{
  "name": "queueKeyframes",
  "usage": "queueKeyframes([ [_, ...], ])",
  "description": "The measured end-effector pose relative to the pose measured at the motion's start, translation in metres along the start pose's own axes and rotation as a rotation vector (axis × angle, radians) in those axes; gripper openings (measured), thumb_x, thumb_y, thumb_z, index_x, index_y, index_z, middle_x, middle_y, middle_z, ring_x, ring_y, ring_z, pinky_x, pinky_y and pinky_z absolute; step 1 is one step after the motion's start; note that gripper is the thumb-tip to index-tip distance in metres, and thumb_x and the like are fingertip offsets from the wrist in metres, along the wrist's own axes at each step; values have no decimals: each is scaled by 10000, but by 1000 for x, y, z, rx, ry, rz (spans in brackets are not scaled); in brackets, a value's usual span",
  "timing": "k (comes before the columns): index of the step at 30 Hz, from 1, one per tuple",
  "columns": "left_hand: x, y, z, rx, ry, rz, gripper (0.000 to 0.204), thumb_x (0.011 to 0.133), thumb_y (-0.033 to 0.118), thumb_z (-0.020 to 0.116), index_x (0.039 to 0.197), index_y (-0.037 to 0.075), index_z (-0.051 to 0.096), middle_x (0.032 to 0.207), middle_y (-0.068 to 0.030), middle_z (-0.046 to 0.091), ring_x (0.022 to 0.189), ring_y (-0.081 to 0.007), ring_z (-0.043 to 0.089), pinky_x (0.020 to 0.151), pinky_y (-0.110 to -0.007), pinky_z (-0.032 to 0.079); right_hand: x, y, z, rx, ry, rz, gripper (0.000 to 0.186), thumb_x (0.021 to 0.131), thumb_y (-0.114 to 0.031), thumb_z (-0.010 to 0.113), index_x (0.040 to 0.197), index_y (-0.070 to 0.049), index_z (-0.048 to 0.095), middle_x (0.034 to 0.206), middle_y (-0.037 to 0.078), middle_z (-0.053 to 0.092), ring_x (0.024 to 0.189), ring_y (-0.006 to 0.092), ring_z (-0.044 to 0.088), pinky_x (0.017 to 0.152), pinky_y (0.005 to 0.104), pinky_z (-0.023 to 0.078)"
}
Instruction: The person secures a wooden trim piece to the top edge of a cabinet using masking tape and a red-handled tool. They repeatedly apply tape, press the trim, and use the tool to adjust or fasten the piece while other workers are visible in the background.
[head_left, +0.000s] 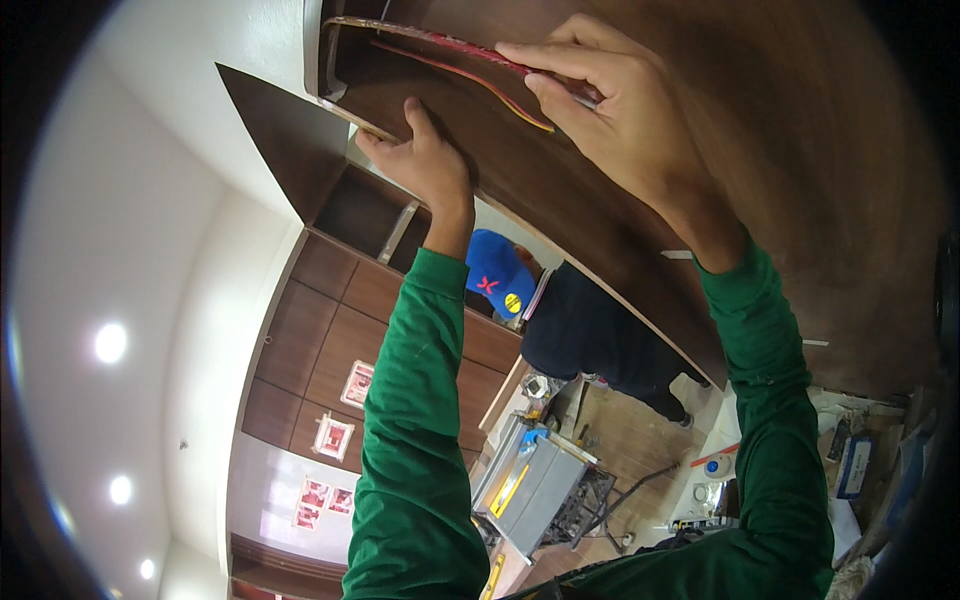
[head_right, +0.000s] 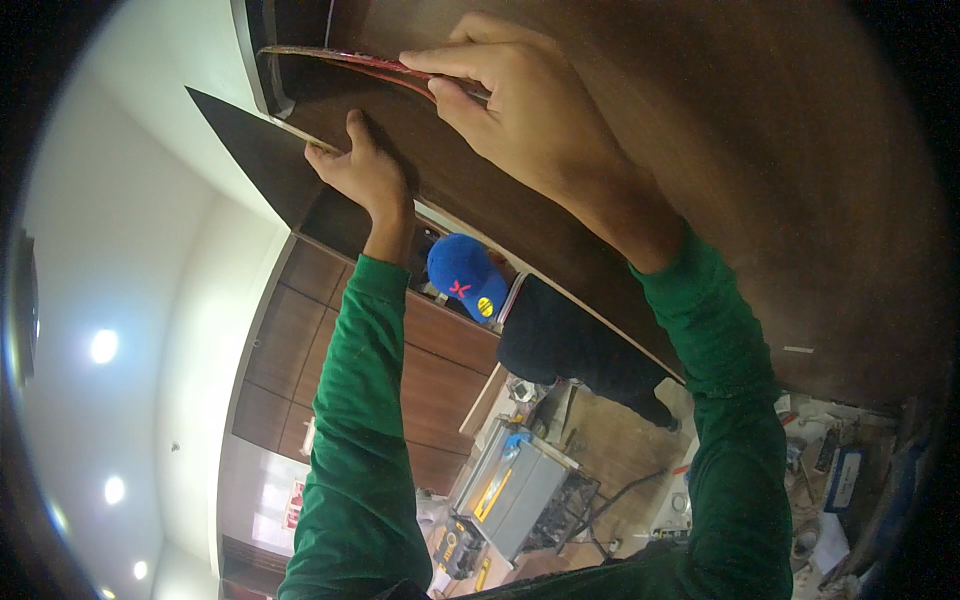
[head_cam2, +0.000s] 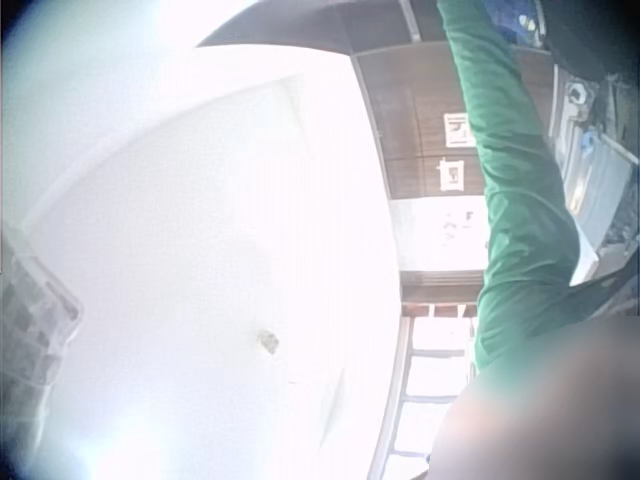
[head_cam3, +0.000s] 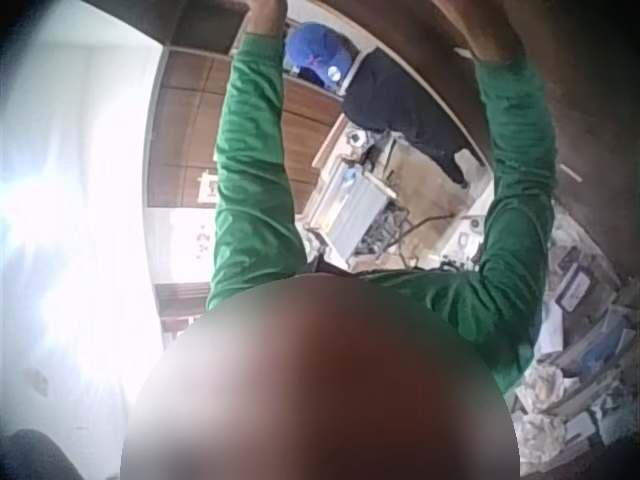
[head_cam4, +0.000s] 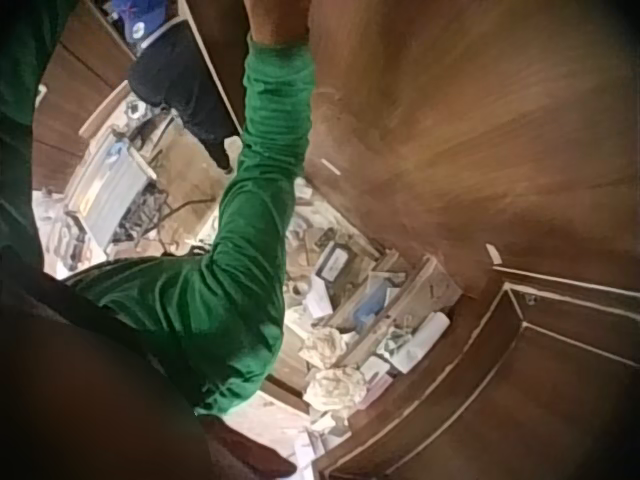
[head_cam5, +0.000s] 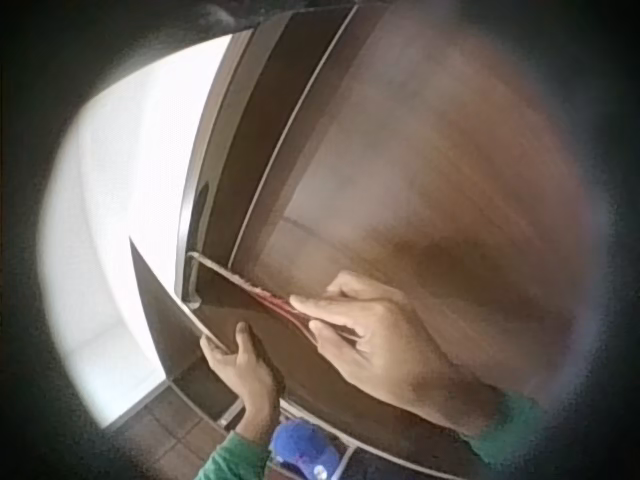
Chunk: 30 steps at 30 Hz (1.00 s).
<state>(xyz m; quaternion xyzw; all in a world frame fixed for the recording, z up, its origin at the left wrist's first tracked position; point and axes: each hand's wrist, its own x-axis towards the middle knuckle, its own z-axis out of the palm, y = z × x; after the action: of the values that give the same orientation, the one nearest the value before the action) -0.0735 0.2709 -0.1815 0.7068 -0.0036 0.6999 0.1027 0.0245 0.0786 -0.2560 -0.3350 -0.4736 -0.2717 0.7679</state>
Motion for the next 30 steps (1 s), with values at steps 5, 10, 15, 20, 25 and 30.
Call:
queueKeyframes([
  [5, 3, 1, 0, 30, 20, 21, 349, 931, 50, 690, 1194, -77, 497, 1153, -210, 653, 1025, -279, 652, 944, -373, 498, 2, 0, -4, -5, 26, -21, 294, 927, 20, 681, 1213, -16, 740, 882, 46, 612, 717, 91, 545, 634, 247, 447],
  [10, 5, -2, -3, 69, 32, 25, 345, 933, 61, 692, 1190, -75, 505, 1140, -201, 655, 1012, -276, 651, 935, -371, 498, 0, 7, -6, -11, 40, -70, 275, 924, 5, 683, 1190, -12, 748, 879, 68, 624, 707, 122, 572, 621, 269, 455],
  [15, 3, -3, 0, 38, 24, 21, 351, 930, 74, 701, 1183, -73, 507, 1121, -196, 659, 992, -274, 647, 929, -373, 493, 0, 9, -9, 15, 85, -78, 252, 910, -25, 697, 1154, -9, 757, 843, 117, 628, 665, 195, 604, 581, 323, 458],
  [20, 4, -2, -1, 54, 32, 23, 338, 930, 77, 700, 1166, -65, 505, 1099, -189, 660, 975, -267, 645, 917, -372, 494, 2, 7, -13, 9, 101, -87, 249, 913, -27, 694, 1153, -4, 754, 840, 120, 629, 659, 198, 605, 580, 325, 460],
  [25, 3, -3, -1, 56, 29, 22, 326, 931, 67, 692, 1165, -59, 501, 1077, -173, 661, 954, -249, 642, 891, -360, 501, 2, 2, -20, -22, 97, -71, 244, 915, -30, 692, 1150, -3, 754, 836, 121, 631, 658, 198, 608, 577, 321, 460],
  [30, 6, -11, -3, 34, 29, 27, 317, 935, 59, 687, 1164, -46, 494, 1050, -153, 658, 915, -220, 638, 853, -345, 508, 3, -1, -23, -49, 93, -62, 246, 921, -28, 690, 1158, -4, 752, 846, 120, 637, 661, 189, 613, 578, 311, 461],
])
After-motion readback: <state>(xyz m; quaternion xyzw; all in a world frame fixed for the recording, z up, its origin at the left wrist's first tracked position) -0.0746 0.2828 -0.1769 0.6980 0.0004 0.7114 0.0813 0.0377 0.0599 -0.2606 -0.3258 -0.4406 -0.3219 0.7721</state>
